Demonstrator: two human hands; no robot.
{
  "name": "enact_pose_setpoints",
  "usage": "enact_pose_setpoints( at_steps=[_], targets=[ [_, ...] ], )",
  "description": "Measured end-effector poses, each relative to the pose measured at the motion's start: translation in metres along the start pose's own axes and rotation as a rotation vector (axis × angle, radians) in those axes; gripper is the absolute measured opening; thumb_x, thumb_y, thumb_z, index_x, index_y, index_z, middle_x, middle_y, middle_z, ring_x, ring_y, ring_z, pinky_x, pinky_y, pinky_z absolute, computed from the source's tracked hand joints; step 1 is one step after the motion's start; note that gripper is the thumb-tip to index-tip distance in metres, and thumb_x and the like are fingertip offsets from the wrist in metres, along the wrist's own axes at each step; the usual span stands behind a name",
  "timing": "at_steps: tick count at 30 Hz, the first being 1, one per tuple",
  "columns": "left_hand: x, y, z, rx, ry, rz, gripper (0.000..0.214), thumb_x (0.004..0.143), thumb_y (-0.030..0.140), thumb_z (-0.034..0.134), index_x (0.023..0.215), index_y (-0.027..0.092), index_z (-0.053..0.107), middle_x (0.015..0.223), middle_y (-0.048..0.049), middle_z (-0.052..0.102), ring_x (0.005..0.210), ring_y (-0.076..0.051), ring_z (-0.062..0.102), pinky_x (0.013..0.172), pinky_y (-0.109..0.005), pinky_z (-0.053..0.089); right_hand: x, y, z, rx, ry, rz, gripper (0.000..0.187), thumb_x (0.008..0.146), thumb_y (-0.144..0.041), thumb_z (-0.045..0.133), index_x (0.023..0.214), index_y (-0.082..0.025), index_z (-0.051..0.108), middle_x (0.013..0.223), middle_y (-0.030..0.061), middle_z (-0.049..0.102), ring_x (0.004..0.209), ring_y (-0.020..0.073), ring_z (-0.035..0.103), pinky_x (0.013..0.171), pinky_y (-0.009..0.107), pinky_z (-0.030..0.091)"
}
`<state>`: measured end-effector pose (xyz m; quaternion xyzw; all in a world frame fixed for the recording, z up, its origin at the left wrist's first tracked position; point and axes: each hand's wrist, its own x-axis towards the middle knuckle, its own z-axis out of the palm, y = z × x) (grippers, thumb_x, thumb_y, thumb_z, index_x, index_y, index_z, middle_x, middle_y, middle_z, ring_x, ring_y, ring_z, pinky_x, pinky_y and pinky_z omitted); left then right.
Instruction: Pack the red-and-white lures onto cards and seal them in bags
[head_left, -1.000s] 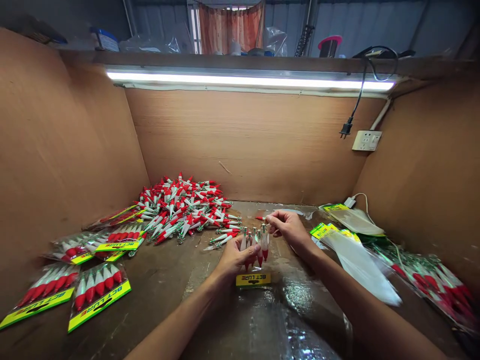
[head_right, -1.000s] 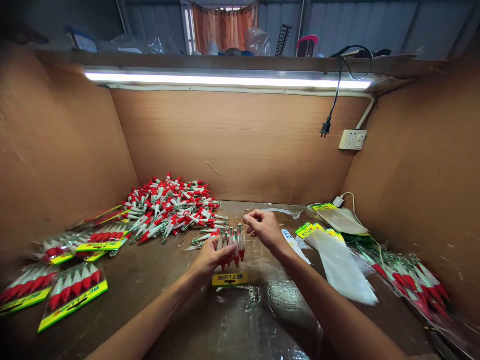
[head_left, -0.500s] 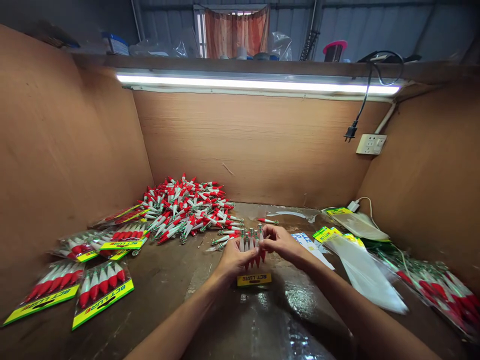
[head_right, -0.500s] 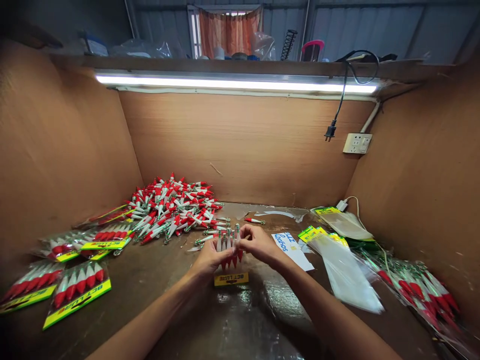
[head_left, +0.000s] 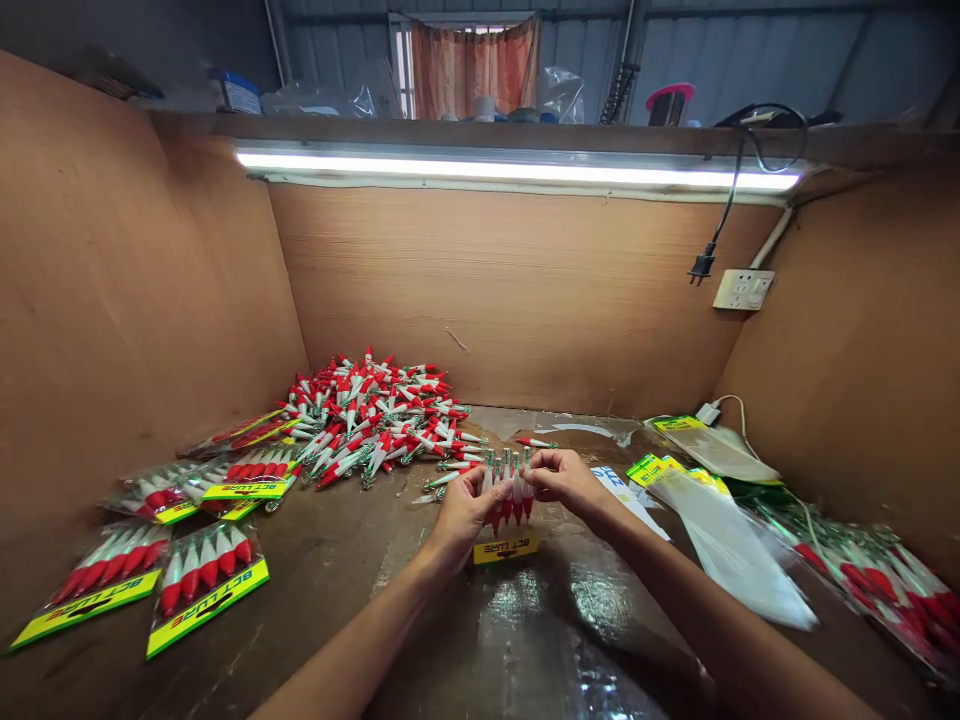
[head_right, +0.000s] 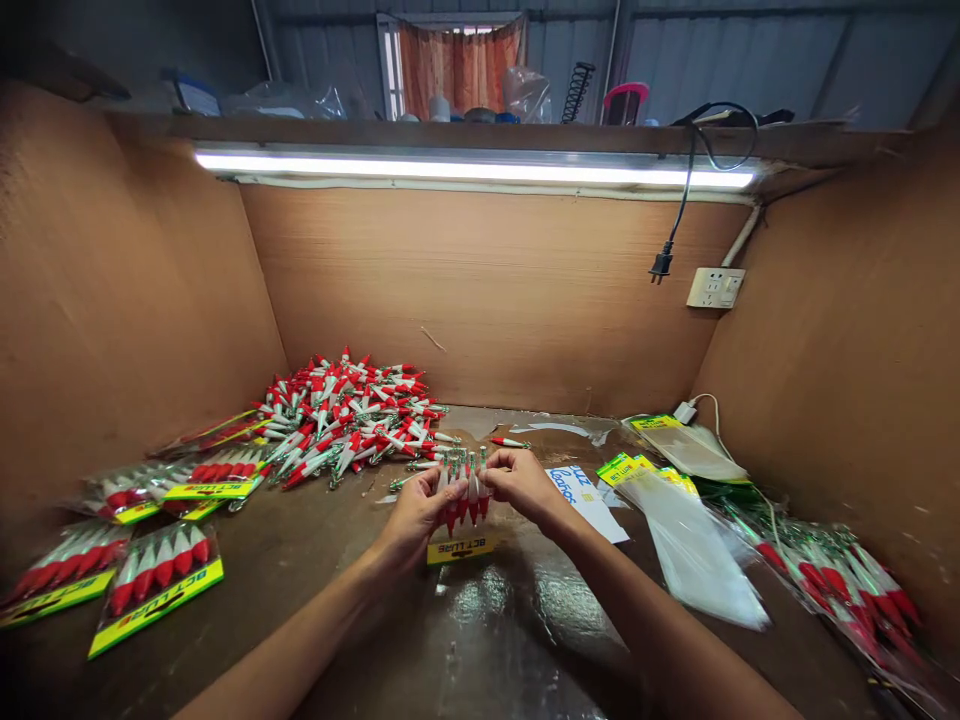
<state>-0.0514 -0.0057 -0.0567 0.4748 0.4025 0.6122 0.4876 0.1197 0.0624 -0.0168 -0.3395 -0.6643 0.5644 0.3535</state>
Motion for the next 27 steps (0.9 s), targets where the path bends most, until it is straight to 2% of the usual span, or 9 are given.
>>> enact_pose_setpoints(
  at_steps=[2,4,5,9,11,13,18,22,27],
  targets=[
    [0.001,-0.002,-0.001,0.006,-0.004,0.002,0.042,0.075,0.050,0.081,0.094,0.014,0.070,0.085,-0.0067,0.073,0.067,-0.018,0.067,0.062,-0.025,0.051,0.001,-0.005,-0.006,-0.028,-0.020,-0.041,0.027,0.068,-0.036,0.074,0.086,-0.016,0.068,0.076,0.0018,0.066,0.062,0.0127,0.055,0.059,0.025,0.043],
    [0.002,-0.005,-0.001,0.025,-0.002,0.008,0.040,0.076,0.048,0.081,0.091,0.013,0.070,0.081,-0.0059,0.072,0.064,-0.016,0.065,0.059,-0.023,0.048,0.001,-0.010,-0.010,-0.046,0.015,-0.121,0.041,0.072,-0.041,0.074,0.105,-0.018,0.069,0.091,0.0040,0.069,0.072,0.0142,0.058,0.065,0.026,0.045],
    [0.002,-0.006,-0.001,0.038,-0.001,0.010,0.039,0.076,0.047,0.081,0.089,0.012,0.070,0.078,-0.0053,0.071,0.062,-0.015,0.063,0.058,-0.022,0.047,0.001,-0.012,-0.012,-0.052,0.043,-0.160,0.042,0.075,-0.044,0.073,0.109,-0.019,0.068,0.093,0.0042,0.068,0.075,0.0145,0.058,0.067,0.026,0.045],
    [0.004,-0.008,-0.002,0.085,-0.011,0.026,0.038,0.074,0.044,0.083,0.090,0.013,0.070,0.080,-0.0045,0.071,0.066,-0.015,0.063,0.063,-0.023,0.047,0.000,-0.018,-0.015,-0.090,0.127,-0.226,0.034,0.077,-0.048,0.071,0.081,-0.014,0.071,0.068,0.0002,0.060,0.061,0.0124,0.049,0.060,0.026,0.039],
    [0.004,-0.007,-0.002,0.104,-0.025,0.030,0.037,0.072,0.043,0.084,0.088,0.013,0.070,0.082,-0.0046,0.071,0.070,-0.016,0.064,0.065,-0.024,0.048,0.000,-0.019,-0.016,-0.106,0.178,-0.233,0.034,0.076,-0.048,0.071,0.073,-0.014,0.069,0.063,-0.0012,0.057,0.057,0.0119,0.046,0.057,0.026,0.036],
    [0.004,-0.005,-0.002,0.120,-0.042,0.024,0.037,0.070,0.044,0.085,0.081,0.013,0.068,0.077,-0.0035,0.069,0.066,-0.016,0.062,0.063,-0.023,0.047,-0.001,-0.019,-0.017,-0.104,0.206,-0.232,0.033,0.076,-0.047,0.072,0.072,-0.014,0.068,0.062,-0.0016,0.057,0.057,0.0120,0.045,0.057,0.026,0.035],
    [0.003,-0.002,0.001,0.137,-0.074,0.022,0.038,0.070,0.046,0.083,0.068,0.014,0.061,0.065,0.0009,0.062,0.057,-0.012,0.054,0.057,-0.021,0.041,-0.002,-0.020,-0.017,-0.048,0.175,-0.208,0.032,0.075,-0.045,0.072,0.072,-0.014,0.068,0.062,-0.0017,0.057,0.057,0.0117,0.046,0.057,0.026,0.037],
    [0.002,-0.003,0.002,0.160,-0.085,0.027,0.035,0.070,0.042,0.083,0.068,0.014,0.063,0.065,0.0001,0.064,0.058,-0.012,0.054,0.058,-0.021,0.040,-0.003,-0.020,-0.015,-0.019,0.164,-0.212,0.031,0.076,-0.044,0.072,0.073,-0.014,0.068,0.063,-0.0014,0.057,0.057,0.0116,0.047,0.059,0.026,0.038],
    [0.006,-0.008,-0.002,0.157,-0.026,0.058,0.032,0.067,0.040,0.083,0.069,0.014,0.064,0.064,0.0016,0.062,0.057,-0.012,0.052,0.056,-0.021,0.038,-0.002,-0.019,-0.013,-0.043,0.156,-0.205,0.032,0.074,-0.046,0.073,0.069,-0.015,0.067,0.061,-0.0008,0.058,0.056,0.0117,0.047,0.057,0.026,0.037]
  ],
)
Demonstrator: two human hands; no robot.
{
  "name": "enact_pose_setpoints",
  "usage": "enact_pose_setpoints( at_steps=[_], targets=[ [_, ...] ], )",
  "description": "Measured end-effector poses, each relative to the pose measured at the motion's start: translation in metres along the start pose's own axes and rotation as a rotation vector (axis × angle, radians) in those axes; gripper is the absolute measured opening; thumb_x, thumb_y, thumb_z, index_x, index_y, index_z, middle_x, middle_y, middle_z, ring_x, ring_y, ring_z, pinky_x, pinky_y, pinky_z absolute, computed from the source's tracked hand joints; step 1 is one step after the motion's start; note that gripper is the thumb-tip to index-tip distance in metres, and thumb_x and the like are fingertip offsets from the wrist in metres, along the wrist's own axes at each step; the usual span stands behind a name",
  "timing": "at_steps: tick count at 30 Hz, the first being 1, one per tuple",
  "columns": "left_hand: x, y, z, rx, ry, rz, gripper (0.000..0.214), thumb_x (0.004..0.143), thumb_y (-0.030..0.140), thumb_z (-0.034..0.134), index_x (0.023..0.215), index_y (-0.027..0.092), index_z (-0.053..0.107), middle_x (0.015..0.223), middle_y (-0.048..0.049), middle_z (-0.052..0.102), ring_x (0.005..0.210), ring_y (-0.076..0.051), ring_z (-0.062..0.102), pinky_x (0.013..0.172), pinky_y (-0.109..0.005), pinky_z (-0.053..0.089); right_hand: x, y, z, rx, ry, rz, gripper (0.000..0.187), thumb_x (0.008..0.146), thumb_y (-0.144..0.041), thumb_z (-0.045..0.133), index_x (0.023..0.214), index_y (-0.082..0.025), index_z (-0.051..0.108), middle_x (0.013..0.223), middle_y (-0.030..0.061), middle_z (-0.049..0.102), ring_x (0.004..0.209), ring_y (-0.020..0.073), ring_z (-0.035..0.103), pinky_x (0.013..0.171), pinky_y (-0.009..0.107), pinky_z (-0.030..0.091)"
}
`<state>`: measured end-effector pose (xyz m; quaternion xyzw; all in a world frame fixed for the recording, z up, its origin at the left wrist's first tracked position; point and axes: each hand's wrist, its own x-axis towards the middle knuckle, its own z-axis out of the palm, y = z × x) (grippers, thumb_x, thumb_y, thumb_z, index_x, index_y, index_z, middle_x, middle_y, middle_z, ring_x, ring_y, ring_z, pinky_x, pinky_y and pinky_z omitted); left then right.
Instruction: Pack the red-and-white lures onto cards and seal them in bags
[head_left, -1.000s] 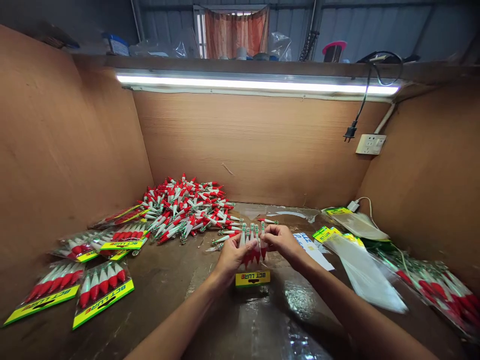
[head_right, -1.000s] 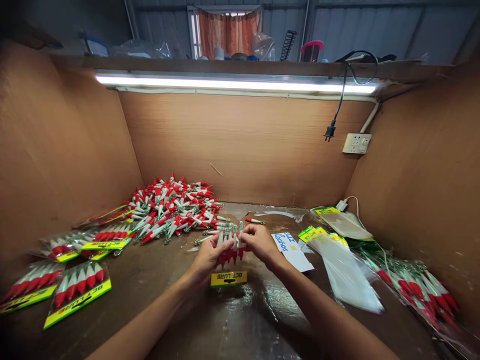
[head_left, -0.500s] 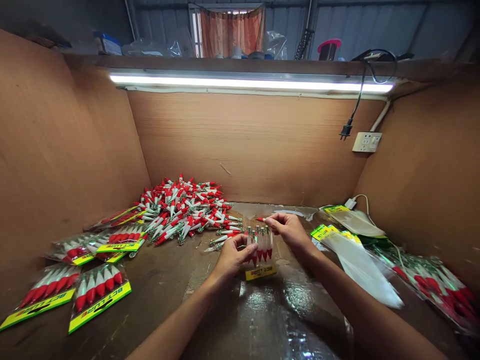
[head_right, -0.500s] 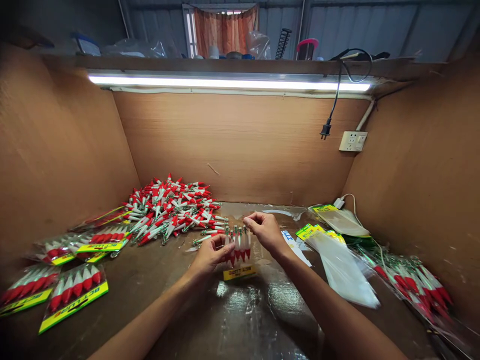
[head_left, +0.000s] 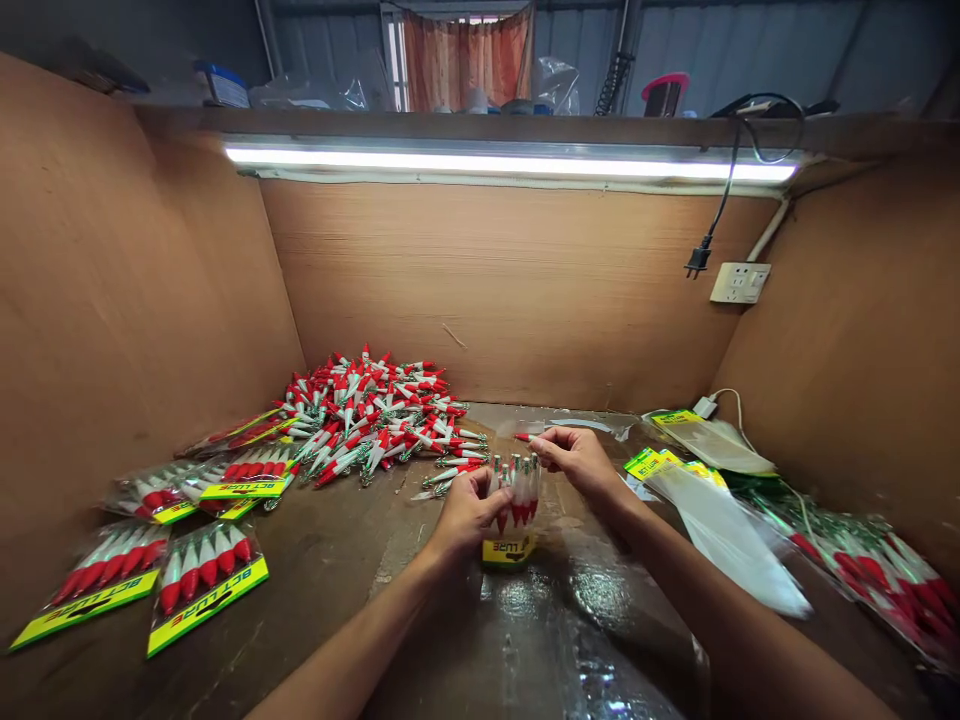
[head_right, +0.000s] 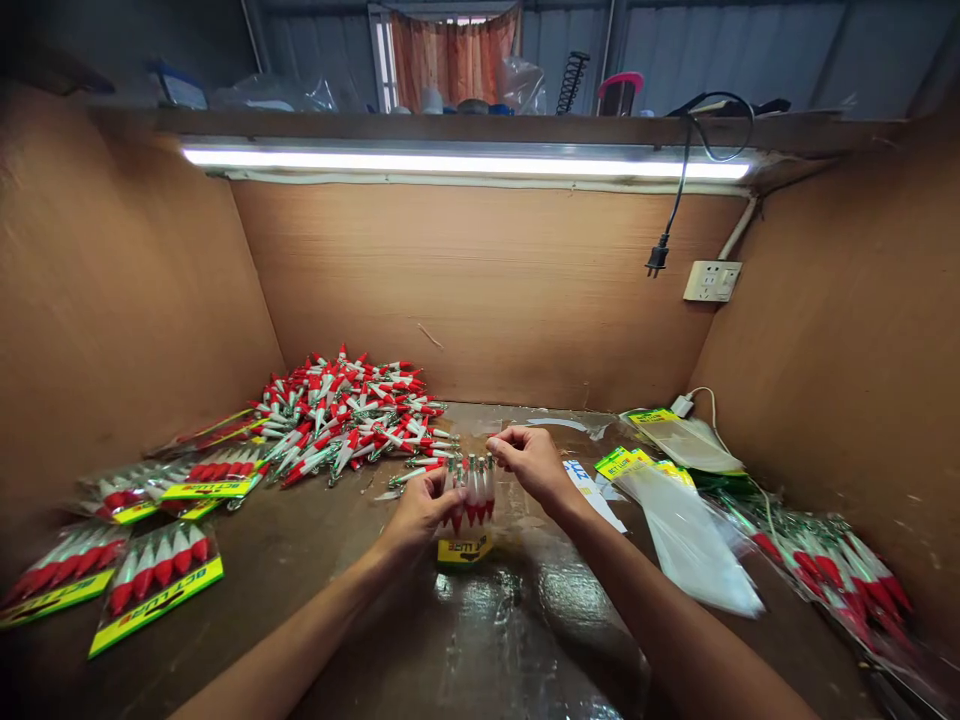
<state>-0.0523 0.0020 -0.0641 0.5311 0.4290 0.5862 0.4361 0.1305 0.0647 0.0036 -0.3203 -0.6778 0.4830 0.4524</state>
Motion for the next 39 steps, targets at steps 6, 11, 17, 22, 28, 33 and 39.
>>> enact_pose_setpoints(
  at_steps=[6,11,17,22,28,33,39],
  targets=[
    [-0.002,0.000,0.004,-0.056,0.010,-0.015,0.040,0.068,0.049,0.083,0.082,0.016,0.064,0.072,0.0008,0.066,0.059,-0.013,0.057,0.058,-0.021,0.043,0.000,0.002,0.001,0.079,0.029,0.034,0.034,0.074,-0.049,0.073,0.072,-0.016,0.063,0.058,-0.0023,0.057,0.053,0.0115,0.048,0.054,0.025,0.039],
    [-0.006,0.005,0.007,-0.050,-0.032,-0.046,0.045,0.065,0.045,0.086,0.092,0.014,0.069,0.079,-0.0047,0.072,0.065,-0.018,0.064,0.061,-0.024,0.046,0.000,0.001,0.002,0.105,0.007,0.049,0.034,0.072,-0.048,0.075,0.075,-0.016,0.064,0.060,-0.0019,0.058,0.053,0.0110,0.049,0.054,0.025,0.040],
    [-0.006,0.004,0.006,-0.026,-0.025,-0.067,0.037,0.065,0.044,0.085,0.078,0.014,0.068,0.065,-0.0022,0.068,0.054,-0.016,0.060,0.054,-0.024,0.042,-0.001,0.002,0.005,0.054,-0.018,0.035,0.033,0.074,-0.047,0.074,0.072,-0.016,0.064,0.058,-0.0018,0.058,0.053,0.0115,0.050,0.055,0.026,0.041],
    [-0.007,0.004,0.007,-0.019,-0.042,-0.060,0.041,0.065,0.047,0.085,0.082,0.013,0.070,0.071,-0.0027,0.069,0.058,-0.015,0.060,0.058,-0.023,0.042,-0.002,0.002,0.004,0.110,-0.047,0.061,0.035,0.073,-0.049,0.075,0.074,-0.016,0.063,0.060,-0.0019,0.059,0.053,0.0109,0.050,0.054,0.025,0.040],
    [-0.007,0.007,0.005,0.002,-0.006,-0.033,0.040,0.069,0.049,0.084,0.066,0.014,0.064,0.055,0.0027,0.058,0.047,-0.009,0.045,0.049,-0.020,0.031,0.000,0.001,0.002,0.034,-0.058,0.031,0.036,0.075,-0.051,0.073,0.078,-0.016,0.065,0.066,-0.0007,0.061,0.059,0.0122,0.052,0.059,0.026,0.042],
    [-0.010,0.012,0.006,-0.019,-0.050,-0.052,0.040,0.071,0.050,0.082,0.074,0.014,0.067,0.061,-0.0005,0.064,0.051,-0.012,0.053,0.052,-0.021,0.036,-0.001,-0.005,-0.003,-0.073,-0.085,-0.049,0.033,0.081,-0.049,0.068,0.081,-0.016,0.068,0.073,0.0013,0.064,0.063,0.0132,0.053,0.062,0.027,0.041],
    [-0.009,0.010,0.006,-0.031,-0.078,-0.065,0.041,0.068,0.048,0.085,0.083,0.012,0.070,0.069,-0.0014,0.067,0.057,-0.013,0.057,0.055,-0.022,0.041,-0.004,-0.004,-0.004,-0.191,-0.238,0.007,0.031,0.074,-0.045,0.075,0.082,-0.016,0.071,0.076,0.0027,0.069,0.067,0.0154,0.056,0.063,0.027,0.041]
  ],
)
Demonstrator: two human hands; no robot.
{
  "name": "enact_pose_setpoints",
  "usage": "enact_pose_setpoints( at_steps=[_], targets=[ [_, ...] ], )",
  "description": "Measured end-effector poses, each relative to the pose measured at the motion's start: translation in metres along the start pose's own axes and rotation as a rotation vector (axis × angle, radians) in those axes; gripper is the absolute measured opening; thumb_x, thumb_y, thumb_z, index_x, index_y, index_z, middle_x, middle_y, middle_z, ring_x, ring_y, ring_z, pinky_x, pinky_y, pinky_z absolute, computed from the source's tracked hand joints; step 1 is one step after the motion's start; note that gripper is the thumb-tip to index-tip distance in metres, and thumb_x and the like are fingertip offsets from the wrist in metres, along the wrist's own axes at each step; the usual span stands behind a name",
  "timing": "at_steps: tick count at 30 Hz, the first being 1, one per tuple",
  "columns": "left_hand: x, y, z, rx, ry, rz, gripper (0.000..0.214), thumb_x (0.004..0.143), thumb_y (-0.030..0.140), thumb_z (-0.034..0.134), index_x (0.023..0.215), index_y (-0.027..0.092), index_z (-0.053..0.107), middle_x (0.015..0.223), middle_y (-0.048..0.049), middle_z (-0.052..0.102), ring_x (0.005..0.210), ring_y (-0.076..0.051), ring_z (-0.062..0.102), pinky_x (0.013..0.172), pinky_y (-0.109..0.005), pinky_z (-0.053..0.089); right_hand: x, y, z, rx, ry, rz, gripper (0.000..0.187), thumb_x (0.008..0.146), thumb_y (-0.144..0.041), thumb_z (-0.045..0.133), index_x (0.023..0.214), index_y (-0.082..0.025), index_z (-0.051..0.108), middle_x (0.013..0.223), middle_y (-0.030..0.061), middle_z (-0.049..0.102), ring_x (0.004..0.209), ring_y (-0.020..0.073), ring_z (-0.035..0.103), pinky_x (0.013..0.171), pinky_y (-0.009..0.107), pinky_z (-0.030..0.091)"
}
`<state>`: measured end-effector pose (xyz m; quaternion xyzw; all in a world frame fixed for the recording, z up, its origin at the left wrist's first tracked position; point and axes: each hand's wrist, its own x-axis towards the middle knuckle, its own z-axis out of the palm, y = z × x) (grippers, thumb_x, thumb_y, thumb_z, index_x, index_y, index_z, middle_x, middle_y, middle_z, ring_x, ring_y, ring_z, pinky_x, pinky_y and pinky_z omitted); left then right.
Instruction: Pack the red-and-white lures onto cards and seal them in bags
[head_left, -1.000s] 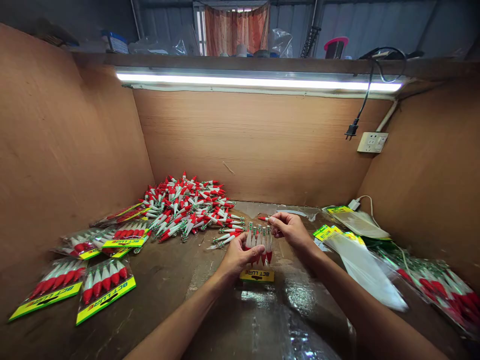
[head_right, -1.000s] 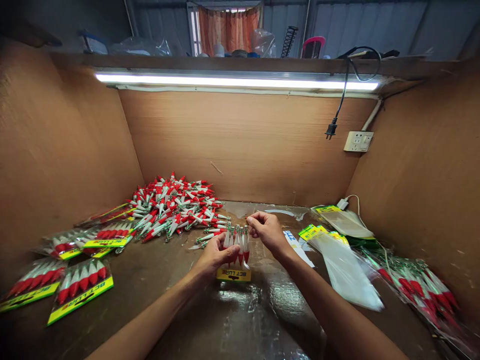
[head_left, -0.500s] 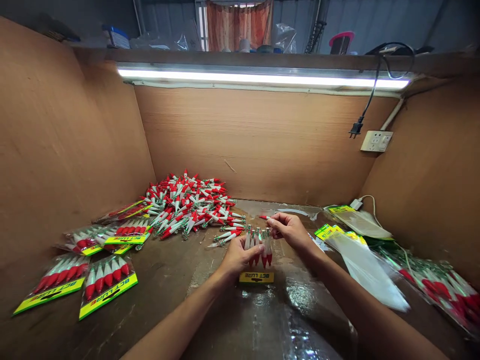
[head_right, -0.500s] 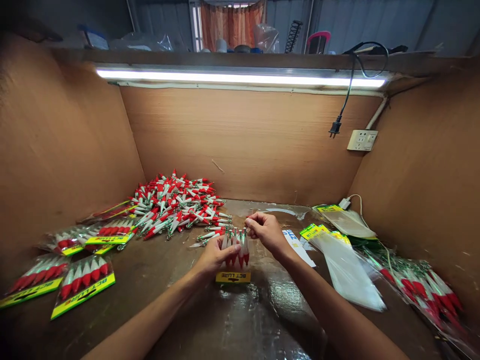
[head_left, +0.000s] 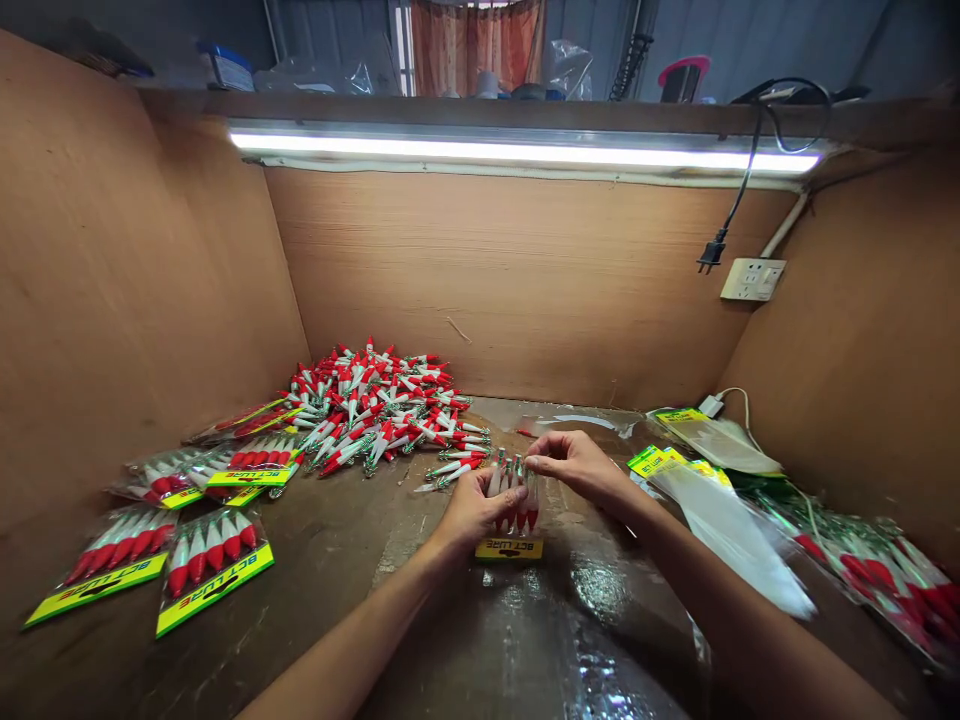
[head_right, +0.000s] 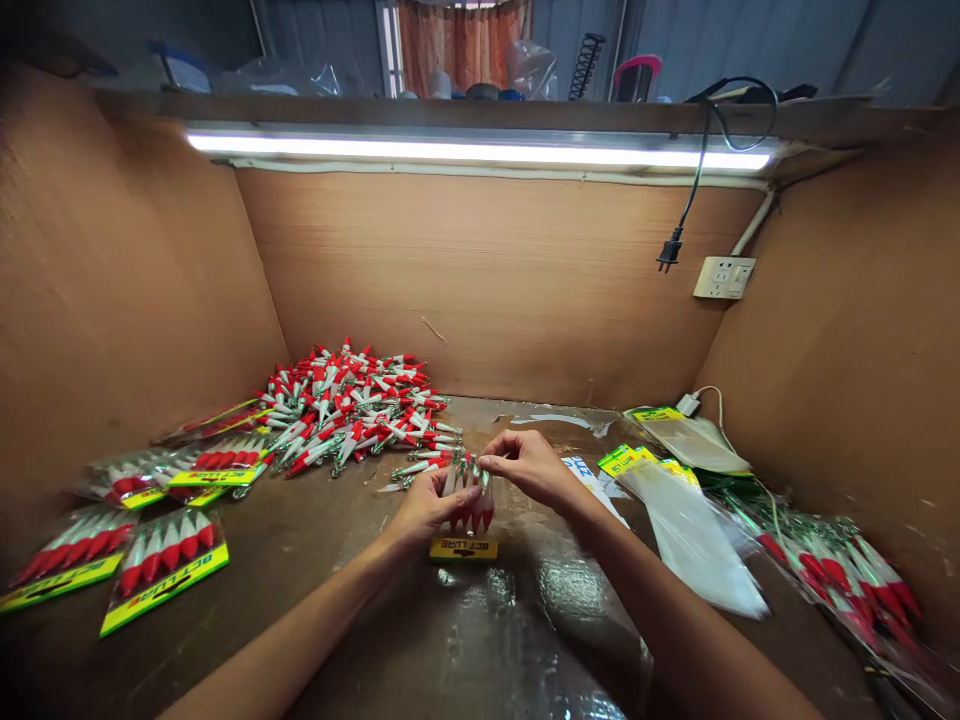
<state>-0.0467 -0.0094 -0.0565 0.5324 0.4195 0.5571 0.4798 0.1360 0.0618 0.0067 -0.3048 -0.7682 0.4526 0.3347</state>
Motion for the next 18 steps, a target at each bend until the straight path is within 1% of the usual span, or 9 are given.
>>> enact_pose_setpoints(
  at_steps=[2,4,7,11,14,18],
  targets=[
    [0.001,-0.002,-0.001,-0.009,0.000,0.006,0.042,0.068,0.046,0.086,0.089,0.013,0.070,0.077,-0.0024,0.069,0.064,-0.015,0.061,0.061,-0.023,0.044,0.001,0.003,0.001,-0.001,0.023,-0.009,0.026,0.074,-0.042,0.073,0.074,-0.016,0.069,0.070,0.0010,0.066,0.064,0.0146,0.054,0.062,0.026,0.040],
    [0.002,-0.004,-0.002,-0.020,0.016,0.010,0.040,0.068,0.044,0.086,0.090,0.014,0.069,0.082,-0.0026,0.070,0.070,-0.016,0.062,0.065,-0.023,0.046,0.003,0.006,0.001,-0.007,0.069,-0.015,0.022,0.073,-0.038,0.072,0.070,-0.017,0.067,0.067,-0.0002,0.065,0.062,0.0139,0.053,0.061,0.026,0.039],
    [0.002,-0.007,-0.003,-0.039,0.049,-0.001,0.037,0.072,0.045,0.083,0.085,0.015,0.065,0.083,-0.0024,0.067,0.073,-0.016,0.062,0.066,-0.023,0.048,0.005,0.010,-0.001,-0.041,0.132,-0.006,0.019,0.072,-0.035,0.070,0.068,-0.017,0.067,0.064,-0.0007,0.063,0.059,0.0135,0.051,0.060,0.026,0.038],
    [0.002,-0.008,-0.004,-0.071,0.074,-0.028,0.037,0.075,0.045,0.080,0.089,0.016,0.063,0.088,-0.0027,0.066,0.074,-0.016,0.062,0.067,-0.026,0.052,0.007,0.013,-0.003,-0.075,0.186,0.002,0.018,0.073,-0.034,0.068,0.068,-0.017,0.068,0.063,-0.0003,0.063,0.059,0.0134,0.050,0.058,0.026,0.037],
    [0.003,-0.007,-0.004,-0.074,0.082,-0.031,0.037,0.071,0.044,0.082,0.084,0.015,0.063,0.083,-0.0019,0.064,0.070,-0.015,0.061,0.064,-0.025,0.052,0.007,0.015,-0.003,-0.086,0.154,0.004,0.018,0.074,-0.034,0.068,0.070,-0.017,0.070,0.065,0.0001,0.064,0.060,0.0139,0.051,0.058,0.026,0.038],
    [0.004,-0.006,-0.004,-0.060,0.106,-0.014,0.038,0.071,0.047,0.082,0.075,0.015,0.063,0.070,0.0010,0.061,0.060,-0.012,0.056,0.058,-0.023,0.049,0.006,0.015,-0.001,-0.038,0.061,-0.030,0.026,0.077,-0.040,0.070,0.087,-0.016,0.072,0.079,0.0026,0.070,0.069,0.0161,0.058,0.065,0.027,0.043]
  ],
)
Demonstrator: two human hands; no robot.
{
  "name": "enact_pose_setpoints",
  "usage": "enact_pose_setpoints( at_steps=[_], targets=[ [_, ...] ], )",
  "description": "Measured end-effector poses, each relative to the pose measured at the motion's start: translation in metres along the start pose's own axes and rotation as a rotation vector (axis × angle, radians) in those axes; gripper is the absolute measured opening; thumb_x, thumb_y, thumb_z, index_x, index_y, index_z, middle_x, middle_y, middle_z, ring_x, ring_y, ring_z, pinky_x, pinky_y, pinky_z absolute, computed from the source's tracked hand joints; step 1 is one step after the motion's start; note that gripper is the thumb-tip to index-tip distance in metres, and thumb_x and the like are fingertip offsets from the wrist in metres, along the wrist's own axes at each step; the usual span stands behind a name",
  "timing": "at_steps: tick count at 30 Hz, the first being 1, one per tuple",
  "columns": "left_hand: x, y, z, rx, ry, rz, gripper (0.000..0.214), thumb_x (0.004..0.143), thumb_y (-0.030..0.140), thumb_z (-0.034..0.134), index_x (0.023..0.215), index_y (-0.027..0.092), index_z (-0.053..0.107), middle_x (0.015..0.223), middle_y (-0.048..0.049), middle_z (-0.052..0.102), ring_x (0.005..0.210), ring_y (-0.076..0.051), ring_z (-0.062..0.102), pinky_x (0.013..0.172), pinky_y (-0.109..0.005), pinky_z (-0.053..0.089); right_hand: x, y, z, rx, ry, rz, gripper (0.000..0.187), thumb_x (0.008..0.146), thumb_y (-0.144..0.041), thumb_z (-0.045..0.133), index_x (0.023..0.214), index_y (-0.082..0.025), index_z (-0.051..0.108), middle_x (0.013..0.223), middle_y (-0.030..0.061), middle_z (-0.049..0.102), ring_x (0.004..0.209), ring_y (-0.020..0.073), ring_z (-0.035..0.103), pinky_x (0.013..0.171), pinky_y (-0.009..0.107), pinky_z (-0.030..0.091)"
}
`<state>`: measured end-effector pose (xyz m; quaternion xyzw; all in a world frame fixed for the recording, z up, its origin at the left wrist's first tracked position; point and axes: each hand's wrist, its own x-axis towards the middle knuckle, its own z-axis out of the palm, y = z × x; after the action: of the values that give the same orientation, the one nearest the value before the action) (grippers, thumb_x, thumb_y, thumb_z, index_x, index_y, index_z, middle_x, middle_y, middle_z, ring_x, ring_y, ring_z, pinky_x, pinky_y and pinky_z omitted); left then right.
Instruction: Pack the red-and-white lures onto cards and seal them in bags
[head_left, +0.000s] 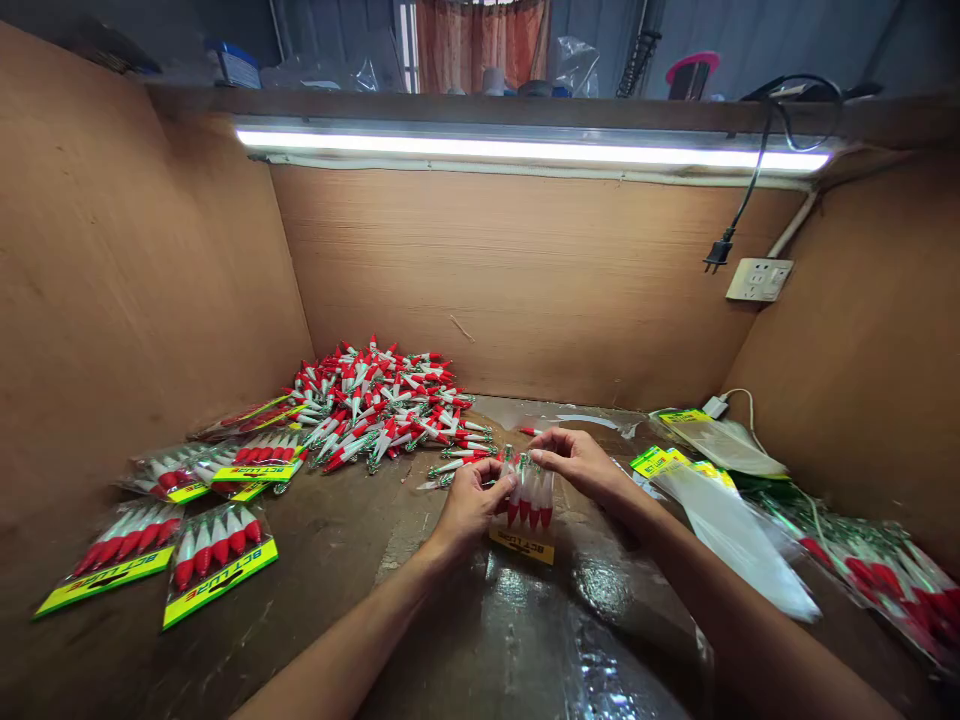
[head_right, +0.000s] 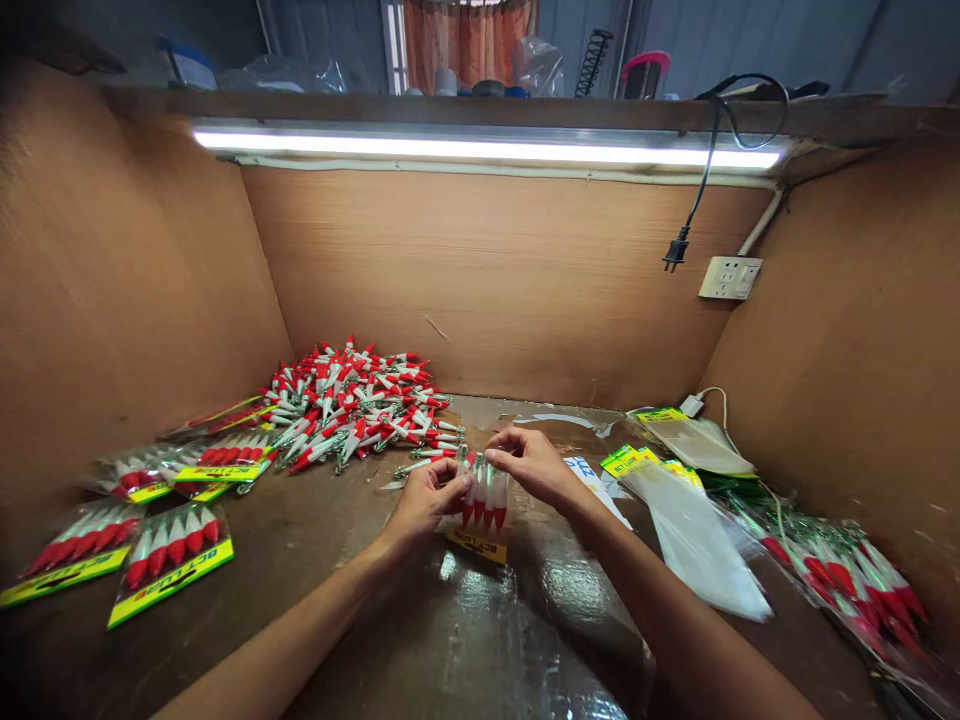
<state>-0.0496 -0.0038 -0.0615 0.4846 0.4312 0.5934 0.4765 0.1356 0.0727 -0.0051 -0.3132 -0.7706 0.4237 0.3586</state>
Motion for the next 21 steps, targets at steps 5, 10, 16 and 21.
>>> enact_pose_setpoints(
  at_steps=[5,10,16,21],
  targets=[
    [-0.0011,0.0004,0.0013,-0.009,-0.012,0.010,0.040,0.065,0.042,0.088,0.084,0.014,0.067,0.078,-0.0015,0.067,0.069,-0.014,0.061,0.065,-0.023,0.049,-0.0009,-0.0004,0.0044,0.087,0.057,-0.054,0.027,0.079,-0.043,0.071,0.081,-0.016,0.072,0.076,0.0025,0.069,0.068,0.0158,0.057,0.066,0.027,0.043],
    [-0.0025,0.0012,0.0025,-0.028,-0.026,-0.012,0.038,0.074,0.048,0.080,0.088,0.015,0.068,0.079,-0.0014,0.067,0.067,-0.013,0.061,0.063,-0.023,0.049,-0.0007,-0.0020,0.0076,0.180,0.131,-0.022,0.028,0.074,-0.043,0.075,0.078,-0.016,0.071,0.072,0.0016,0.067,0.066,0.0151,0.056,0.065,0.028,0.042],
    [0.0004,-0.0017,0.0002,-0.011,-0.034,-0.005,0.038,0.075,0.047,0.080,0.088,0.012,0.071,0.077,-0.0031,0.069,0.064,-0.014,0.061,0.061,-0.024,0.048,-0.0024,-0.0080,0.0069,0.133,0.100,-0.011,0.029,0.074,-0.044,0.074,0.075,-0.015,0.071,0.071,0.0021,0.067,0.064,0.0150,0.056,0.063,0.027,0.041],
    [0.0012,-0.0042,-0.0007,0.001,-0.039,0.016,0.047,0.071,0.043,0.085,0.103,0.013,0.070,0.096,-0.0086,0.073,0.083,-0.021,0.068,0.072,-0.027,0.052,-0.0027,-0.0068,0.0095,0.174,0.154,-0.001,0.032,0.073,-0.047,0.075,0.073,-0.015,0.068,0.069,0.0011,0.064,0.063,0.0143,0.053,0.064,0.027,0.041]
  ],
)
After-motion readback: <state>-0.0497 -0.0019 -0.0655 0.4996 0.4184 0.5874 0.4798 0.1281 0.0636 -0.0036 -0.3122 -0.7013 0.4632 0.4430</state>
